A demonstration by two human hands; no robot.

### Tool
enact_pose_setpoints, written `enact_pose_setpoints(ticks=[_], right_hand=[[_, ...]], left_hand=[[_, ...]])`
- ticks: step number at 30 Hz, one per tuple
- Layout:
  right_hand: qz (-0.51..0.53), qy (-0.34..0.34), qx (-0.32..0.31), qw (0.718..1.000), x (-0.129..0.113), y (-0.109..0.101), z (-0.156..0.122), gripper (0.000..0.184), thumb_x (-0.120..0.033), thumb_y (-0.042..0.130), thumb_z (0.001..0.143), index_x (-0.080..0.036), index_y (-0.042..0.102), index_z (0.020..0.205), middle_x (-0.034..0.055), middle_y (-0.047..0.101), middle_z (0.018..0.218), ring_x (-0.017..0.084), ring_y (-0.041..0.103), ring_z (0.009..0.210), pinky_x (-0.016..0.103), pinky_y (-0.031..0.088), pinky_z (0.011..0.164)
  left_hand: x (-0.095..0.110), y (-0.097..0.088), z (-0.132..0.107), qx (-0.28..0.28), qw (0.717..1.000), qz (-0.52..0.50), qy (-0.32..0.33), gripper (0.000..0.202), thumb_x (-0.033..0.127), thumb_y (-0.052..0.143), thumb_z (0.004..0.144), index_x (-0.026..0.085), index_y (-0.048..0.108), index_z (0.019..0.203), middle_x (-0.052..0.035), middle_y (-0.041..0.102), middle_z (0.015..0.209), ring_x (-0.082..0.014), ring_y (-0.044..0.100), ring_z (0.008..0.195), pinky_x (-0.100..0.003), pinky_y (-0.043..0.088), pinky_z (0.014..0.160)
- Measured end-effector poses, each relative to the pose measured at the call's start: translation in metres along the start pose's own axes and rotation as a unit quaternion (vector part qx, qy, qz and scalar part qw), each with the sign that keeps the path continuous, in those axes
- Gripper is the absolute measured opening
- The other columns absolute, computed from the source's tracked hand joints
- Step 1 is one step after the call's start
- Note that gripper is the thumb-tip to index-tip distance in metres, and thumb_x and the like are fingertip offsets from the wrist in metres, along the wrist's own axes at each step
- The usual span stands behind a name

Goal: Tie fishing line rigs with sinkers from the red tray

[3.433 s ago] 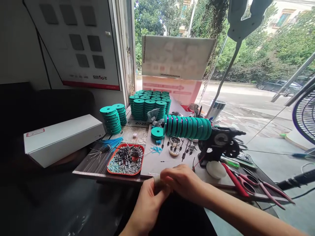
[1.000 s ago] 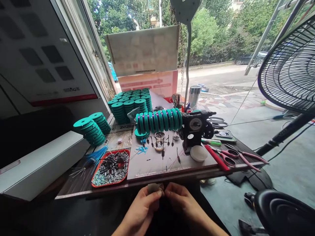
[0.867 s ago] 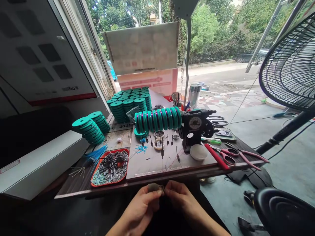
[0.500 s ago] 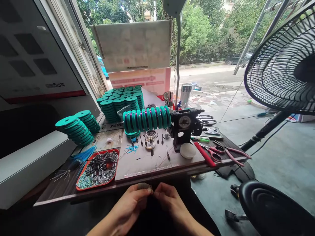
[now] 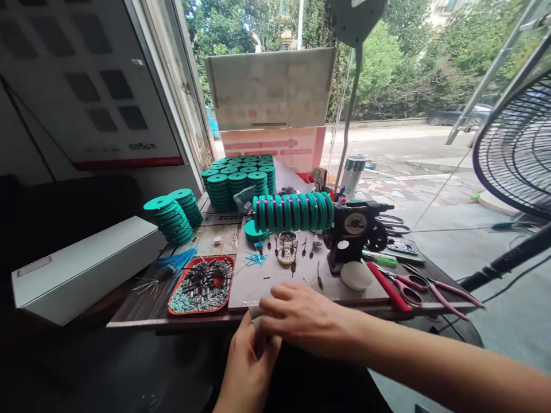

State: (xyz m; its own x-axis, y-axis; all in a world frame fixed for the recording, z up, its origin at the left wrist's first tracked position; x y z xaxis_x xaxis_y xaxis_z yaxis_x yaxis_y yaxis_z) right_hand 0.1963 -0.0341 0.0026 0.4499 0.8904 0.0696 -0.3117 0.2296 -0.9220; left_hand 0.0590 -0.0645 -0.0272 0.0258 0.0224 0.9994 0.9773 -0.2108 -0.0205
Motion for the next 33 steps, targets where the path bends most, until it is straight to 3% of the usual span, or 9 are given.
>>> enact_pose_setpoints(ticks=[3, 9, 14, 16, 18, 21, 24, 29, 33], right_hand=[[0.054, -0.003, -0.044, 0.998, 0.014, 0.005, 0.015, 0.008, -0.014, 0.049, 0.083, -0.017, 0.05, 0.075, -0.0024, 0.052, 0.063, 0.01, 0.035, 0.061, 0.022, 0.025, 0.057], [0.193, 0.089, -0.034, 0.977, 0.009, 0.03, 0.013, 0.012, -0.011, 0.046, 0.079, -0.016, 0.049, 0.069, -0.0055, 0.038, 0.054, 0.005, 0.026, 0.052, 0.018, 0.021, 0.052], [0.225, 0.239, -0.015, 0.944, 0.005, 0.028, 0.014, 0.016, -0.016, 0.04, 0.085, -0.014, 0.05, 0.072, -0.0056, 0.041, 0.053, 0.003, 0.028, 0.049, 0.014, 0.023, 0.05], [0.236, 0.301, -0.006, 0.924, 0.004, 0.024, 0.015, 0.018, -0.017, 0.039, 0.086, -0.014, 0.051, 0.072, -0.0062, 0.04, 0.051, 0.003, 0.028, 0.048, 0.013, 0.023, 0.049], [0.245, 0.35, -0.005, 0.904, 0.004, 0.019, 0.017, 0.019, -0.019, 0.04, 0.086, -0.013, 0.052, 0.073, -0.0064, 0.039, 0.05, 0.002, 0.028, 0.048, 0.012, 0.024, 0.05], [0.262, 0.394, -0.026, 0.881, 0.006, 0.011, 0.022, 0.016, -0.02, 0.044, 0.084, -0.013, 0.056, 0.075, -0.0053, 0.044, 0.053, 0.002, 0.033, 0.049, 0.012, 0.025, 0.051], [0.291, 0.409, -0.081, 0.861, 0.013, 0.002, 0.03, 0.012, -0.017, 0.049, 0.08, -0.012, 0.06, 0.077, -0.0029, 0.053, 0.059, 0.003, 0.041, 0.053, 0.012, 0.028, 0.052], [0.356, 0.377, -0.241, 0.82, 0.034, -0.004, 0.048, 0.013, -0.015, 0.053, 0.073, -0.012, 0.066, 0.075, -0.0047, 0.051, 0.047, 0.003, 0.045, 0.04, 0.013, 0.032, 0.046], [0.344, 0.352, -0.276, 0.825, 0.033, -0.009, 0.054, 0.014, -0.016, 0.053, 0.075, -0.011, 0.066, 0.076, -0.0026, 0.053, 0.045, 0.007, 0.049, 0.042, 0.016, 0.037, 0.049]], left_hand=[[-0.003, -0.005, -0.003, 0.006, 0.998, -0.054, -0.011, 0.032, 0.041, 0.059, 0.078, 0.018, 0.062, 0.1, -0.0059, 0.061, 0.105, -0.0216, 0.055, 0.096, -0.027, 0.043, 0.089], [-0.009, -0.013, -0.001, -0.002, 0.998, -0.068, 0.001, 0.035, 0.046, 0.058, 0.078, 0.017, 0.062, 0.097, -0.0064, 0.061, 0.1, -0.0212, 0.056, 0.095, -0.028, 0.045, 0.087], [-0.021, -0.01, 0.0, 0.102, 0.978, 0.13, 0.129, 0.019, 0.032, 0.051, 0.085, 0.019, 0.065, 0.085, -0.004, 0.057, 0.09, -0.0158, 0.059, 0.083, -0.023, 0.048, 0.074], [-0.025, -0.008, 0.001, 0.164, 0.923, 0.247, 0.245, 0.016, 0.023, 0.049, 0.086, 0.018, 0.065, 0.085, -0.0042, 0.057, 0.09, -0.0151, 0.059, 0.084, -0.022, 0.047, 0.076], [-0.027, -0.006, 0.003, 0.223, 0.839, 0.349, 0.352, 0.017, 0.016, 0.047, 0.086, 0.017, 0.064, 0.087, -0.0053, 0.058, 0.09, -0.0157, 0.059, 0.084, -0.022, 0.046, 0.077], [-0.025, -0.004, 0.007, 0.27, 0.729, 0.45, 0.439, 0.022, 0.014, 0.042, 0.087, 0.015, 0.064, 0.085, -0.0076, 0.06, 0.084, -0.0177, 0.059, 0.08, -0.026, 0.046, 0.074], [-0.021, -0.006, 0.009, 0.269, 0.682, 0.475, 0.487, 0.025, 0.014, 0.041, 0.088, 0.014, 0.065, 0.081, -0.0091, 0.062, 0.077, -0.0188, 0.06, 0.076, -0.027, 0.046, 0.072], [-0.018, -0.012, 0.009, 0.194, 0.728, 0.404, 0.519, 0.017, 0.009, 0.048, 0.084, 0.013, 0.064, 0.085, -0.0092, 0.066, 0.08, -0.0164, 0.059, 0.075, -0.023, 0.047, 0.071], [-0.018, -0.016, 0.006, 0.108, 0.844, 0.31, 0.424, 0.018, 0.007, 0.051, 0.081, 0.018, 0.065, 0.081, -0.0037, 0.065, 0.077, -0.0133, 0.057, 0.071, -0.019, 0.044, 0.071]])
Point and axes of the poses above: each hand's wrist, its own z-axis towards the middle knuckle, its own y-axis out of the palm, x = y × z, the point moved 1 cm from there along z, towards the middle knuckle
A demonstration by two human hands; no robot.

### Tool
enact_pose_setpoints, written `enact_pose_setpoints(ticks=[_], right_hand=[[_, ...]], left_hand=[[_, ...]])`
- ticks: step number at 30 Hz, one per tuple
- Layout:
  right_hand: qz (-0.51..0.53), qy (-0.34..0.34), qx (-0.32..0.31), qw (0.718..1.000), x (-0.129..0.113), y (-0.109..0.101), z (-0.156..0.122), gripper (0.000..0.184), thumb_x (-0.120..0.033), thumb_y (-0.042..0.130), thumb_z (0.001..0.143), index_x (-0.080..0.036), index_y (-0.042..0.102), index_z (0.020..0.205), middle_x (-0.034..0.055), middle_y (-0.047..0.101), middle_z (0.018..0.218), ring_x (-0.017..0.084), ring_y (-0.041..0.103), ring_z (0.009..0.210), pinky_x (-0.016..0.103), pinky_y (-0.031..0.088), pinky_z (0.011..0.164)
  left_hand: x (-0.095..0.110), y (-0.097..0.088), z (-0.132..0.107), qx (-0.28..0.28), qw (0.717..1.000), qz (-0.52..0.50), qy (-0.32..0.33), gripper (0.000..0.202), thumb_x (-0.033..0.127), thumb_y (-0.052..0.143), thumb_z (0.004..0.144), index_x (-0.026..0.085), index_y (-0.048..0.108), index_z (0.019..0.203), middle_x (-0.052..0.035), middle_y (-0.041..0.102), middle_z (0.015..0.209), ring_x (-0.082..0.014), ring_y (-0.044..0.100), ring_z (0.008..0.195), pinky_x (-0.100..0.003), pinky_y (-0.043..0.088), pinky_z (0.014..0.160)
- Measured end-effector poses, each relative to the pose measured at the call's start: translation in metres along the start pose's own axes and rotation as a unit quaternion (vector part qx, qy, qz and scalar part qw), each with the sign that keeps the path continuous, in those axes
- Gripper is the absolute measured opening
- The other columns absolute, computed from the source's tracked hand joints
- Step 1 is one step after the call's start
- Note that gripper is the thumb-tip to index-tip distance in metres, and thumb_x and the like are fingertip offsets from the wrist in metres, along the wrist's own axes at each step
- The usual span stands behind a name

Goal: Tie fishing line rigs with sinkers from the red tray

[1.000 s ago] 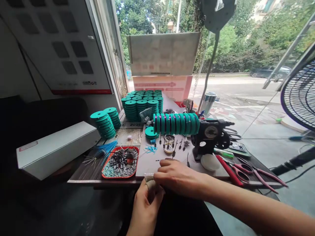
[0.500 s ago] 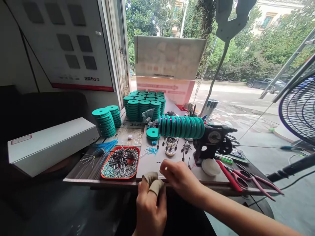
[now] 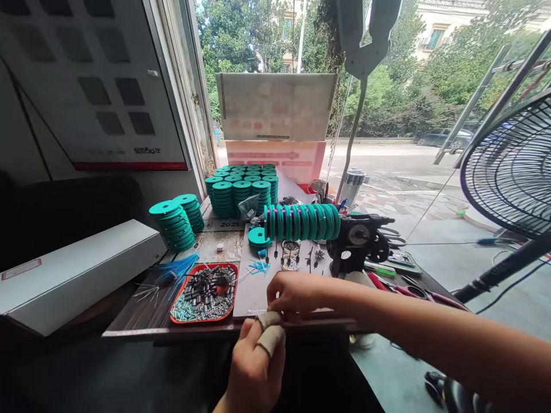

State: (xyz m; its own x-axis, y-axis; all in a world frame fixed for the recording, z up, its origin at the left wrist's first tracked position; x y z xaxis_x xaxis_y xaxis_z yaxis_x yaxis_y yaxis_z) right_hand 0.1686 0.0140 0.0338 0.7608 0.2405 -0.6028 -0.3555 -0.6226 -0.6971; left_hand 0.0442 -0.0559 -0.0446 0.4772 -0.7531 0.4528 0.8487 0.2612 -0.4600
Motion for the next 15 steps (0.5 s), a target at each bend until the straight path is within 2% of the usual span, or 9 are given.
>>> enact_pose_setpoints(ticks=[1, 2, 3, 5, 6, 8, 10, 12, 15], right_hand=[[-0.015, -0.008, 0.027, 0.999, -0.001, 0.003, -0.005, 0.016, -0.017, 0.051, 0.076, -0.011, 0.066, 0.079, 0.0, 0.058, 0.051, 0.008, 0.053, 0.048, 0.018, 0.039, 0.053], [-0.028, -0.014, 0.06, 0.998, -0.001, 0.008, -0.011, 0.017, -0.016, 0.05, 0.078, -0.011, 0.065, 0.083, 0.0034, 0.062, 0.062, 0.01, 0.055, 0.058, 0.02, 0.04, 0.059], [-0.05, -0.031, 0.103, 0.993, 0.0, 0.015, -0.019, 0.017, -0.016, 0.048, 0.08, -0.011, 0.063, 0.086, 0.0067, 0.064, 0.074, 0.012, 0.056, 0.069, 0.023, 0.041, 0.066], [-0.113, -0.104, 0.202, 0.967, 0.008, 0.032, -0.037, 0.016, -0.017, 0.047, 0.082, -0.012, 0.061, 0.086, 0.0093, 0.061, 0.092, 0.014, 0.051, 0.083, 0.027, 0.037, 0.075], [-0.178, -0.194, 0.274, 0.925, 0.014, 0.041, -0.046, 0.017, -0.018, 0.045, 0.084, -0.013, 0.061, 0.082, 0.0079, 0.061, 0.086, 0.014, 0.049, 0.079, 0.028, 0.036, 0.073], [-0.275, -0.345, 0.368, 0.818, 0.028, 0.061, -0.062, 0.022, -0.015, 0.038, 0.087, -0.013, 0.06, 0.082, 0.0033, 0.054, 0.067, 0.012, 0.042, 0.064, 0.026, 0.031, 0.063], [-0.339, -0.411, 0.366, 0.763, 0.041, 0.079, -0.069, 0.024, -0.012, 0.037, 0.087, -0.011, 0.06, 0.09, 0.0029, 0.053, 0.066, 0.011, 0.04, 0.059, 0.026, 0.028, 0.058], [-0.365, -0.428, 0.358, 0.745, 0.048, 0.09, -0.068, 0.023, -0.011, 0.039, 0.085, -0.009, 0.06, 0.093, 0.0034, 0.055, 0.068, 0.011, 0.041, 0.058, 0.027, 0.028, 0.056], [-0.356, -0.428, 0.381, 0.738, 0.05, 0.097, -0.061, 0.021, -0.011, 0.039, 0.084, -0.009, 0.06, 0.087, 0.0029, 0.053, 0.064, 0.011, 0.04, 0.056, 0.027, 0.027, 0.053]], left_hand=[[0.001, -0.001, 0.0, -0.033, 0.995, -0.062, -0.077, 0.016, 0.01, 0.052, 0.081, 0.019, 0.065, 0.079, -0.0026, 0.065, 0.077, -0.013, 0.057, 0.071, -0.019, 0.044, 0.07], [0.001, -0.002, 0.0, -0.07, 0.973, -0.137, -0.174, 0.012, 0.016, 0.054, 0.081, 0.019, 0.064, 0.077, -0.0018, 0.064, 0.075, -0.0129, 0.056, 0.07, -0.019, 0.043, 0.068], [0.002, -0.003, -0.001, -0.103, 0.93, -0.219, -0.278, 0.009, 0.021, 0.057, 0.079, 0.018, 0.064, 0.074, -0.0011, 0.063, 0.072, -0.0125, 0.055, 0.068, -0.019, 0.043, 0.066], [0.005, -0.003, -0.002, -0.134, 0.803, -0.37, -0.447, 0.013, 0.027, 0.065, 0.07, 0.016, 0.06, 0.065, 0.001, 0.057, 0.063, -0.0104, 0.049, 0.062, -0.017, 0.039, 0.059], [0.006, -0.004, -0.002, -0.132, 0.744, -0.426, -0.498, 0.015, 0.026, 0.069, 0.065, 0.016, 0.058, 0.061, 0.0024, 0.054, 0.059, -0.009, 0.045, 0.059, -0.017, 0.037, 0.057], [0.008, -0.004, -0.001, -0.132, 0.663, -0.495, -0.546, 0.018, 0.021, 0.072, 0.057, 0.015, 0.055, 0.056, 0.0033, 0.052, 0.056, -0.0075, 0.042, 0.057, -0.016, 0.033, 0.054], [0.009, -0.003, -0.001, -0.141, 0.617, -0.525, -0.569, 0.017, 0.018, 0.072, 0.054, 0.013, 0.056, 0.056, 0.002, 0.054, 0.058, -0.0075, 0.044, 0.058, -0.017, 0.034, 0.056], [0.009, -0.002, -0.001, -0.147, 0.593, -0.54, -0.579, 0.016, 0.017, 0.072, 0.054, 0.012, 0.058, 0.058, 0.0005, 0.056, 0.06, -0.0082, 0.047, 0.059, -0.018, 0.035, 0.058], [0.01, -0.001, -0.002, -0.14, 0.584, -0.547, -0.584, 0.017, 0.017, 0.073, 0.054, 0.012, 0.057, 0.056, 0.0014, 0.054, 0.058, -0.0075, 0.046, 0.057, -0.018, 0.034, 0.058]])
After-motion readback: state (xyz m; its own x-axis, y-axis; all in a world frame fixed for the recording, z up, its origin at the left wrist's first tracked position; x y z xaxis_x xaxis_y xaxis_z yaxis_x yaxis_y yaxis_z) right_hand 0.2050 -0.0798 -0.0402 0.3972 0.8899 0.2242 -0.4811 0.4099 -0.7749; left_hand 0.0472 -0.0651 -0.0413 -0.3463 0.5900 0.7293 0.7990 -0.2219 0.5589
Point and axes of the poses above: each hand's wrist, its own z-axis towards the middle knuckle, its own y-axis out of the palm, x = y × z, the point moved 1 cm from there along z, towards the middle knuckle
